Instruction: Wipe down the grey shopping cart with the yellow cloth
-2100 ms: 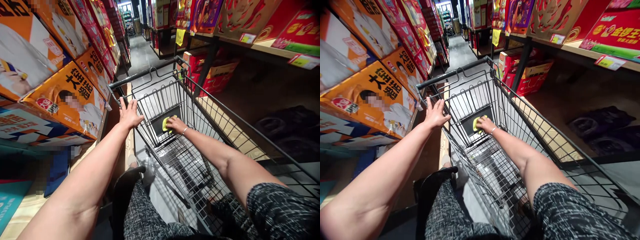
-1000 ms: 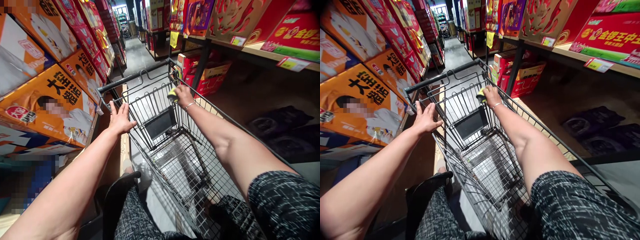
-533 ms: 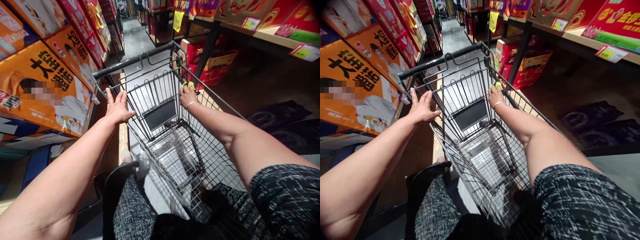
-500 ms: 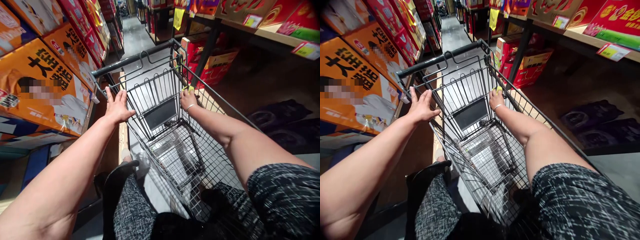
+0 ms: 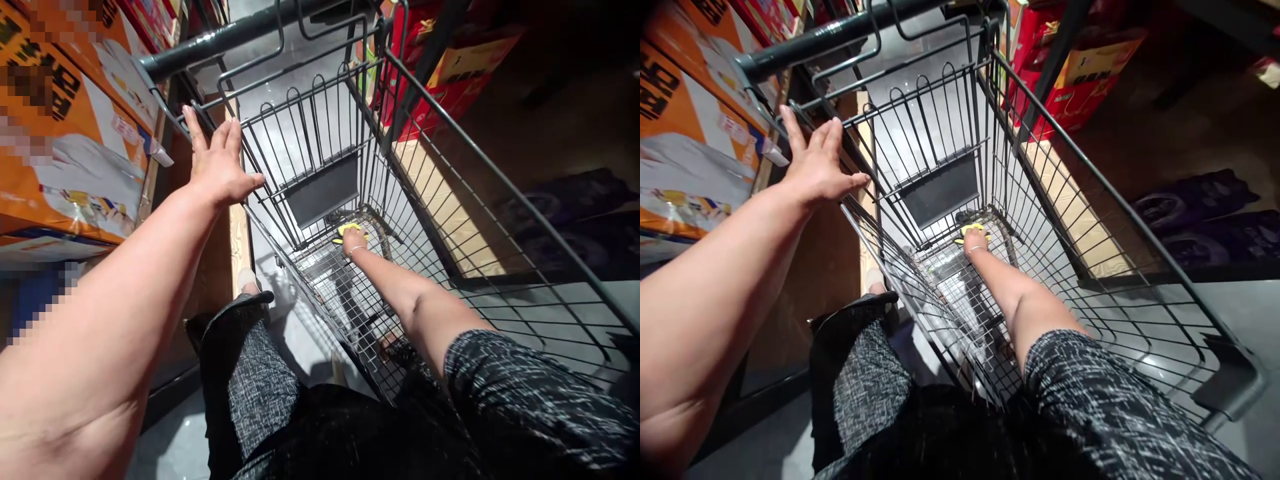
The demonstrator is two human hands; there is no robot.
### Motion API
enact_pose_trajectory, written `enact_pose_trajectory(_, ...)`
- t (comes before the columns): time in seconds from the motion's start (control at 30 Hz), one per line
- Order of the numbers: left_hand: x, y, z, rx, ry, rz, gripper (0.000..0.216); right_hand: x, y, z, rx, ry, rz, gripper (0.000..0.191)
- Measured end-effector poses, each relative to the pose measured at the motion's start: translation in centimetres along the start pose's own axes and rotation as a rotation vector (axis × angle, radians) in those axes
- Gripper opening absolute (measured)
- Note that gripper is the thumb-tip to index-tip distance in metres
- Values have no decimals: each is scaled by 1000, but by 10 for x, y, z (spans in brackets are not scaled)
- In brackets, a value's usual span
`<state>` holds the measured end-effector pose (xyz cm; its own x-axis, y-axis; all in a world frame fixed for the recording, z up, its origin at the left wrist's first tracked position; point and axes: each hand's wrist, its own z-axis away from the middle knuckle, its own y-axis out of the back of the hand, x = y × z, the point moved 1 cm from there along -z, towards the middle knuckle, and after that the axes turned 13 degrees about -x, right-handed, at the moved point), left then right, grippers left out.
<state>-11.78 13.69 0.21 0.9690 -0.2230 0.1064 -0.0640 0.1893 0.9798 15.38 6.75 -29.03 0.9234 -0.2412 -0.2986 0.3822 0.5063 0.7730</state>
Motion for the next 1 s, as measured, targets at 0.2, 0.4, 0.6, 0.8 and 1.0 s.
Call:
enact_pose_trajectory(0.2, 12, 9, 10, -26, 47, -41, 92, -77, -44, 41, -239, 239, -277, 36)
enact_pose_trajectory(0.4, 0, 1, 13, 88, 19, 136, 76, -111, -12, 77, -424, 444, -645, 30)
enact_pose_trajectory(0.6, -5, -4, 16, 133, 23, 215, 74, -144, 105, 138, -299, 969, -1060, 60)
enact_pose_trajectory(0.8, -11, -7, 16, 146, 48, 204, 76, -141, 99, 156, -80, 1161, -875, 63)
enact_pose_trajectory(1.0, -9, -7, 18, 153, 10, 196, 75, -63, -19, 112, -198, 936, -382, 50)
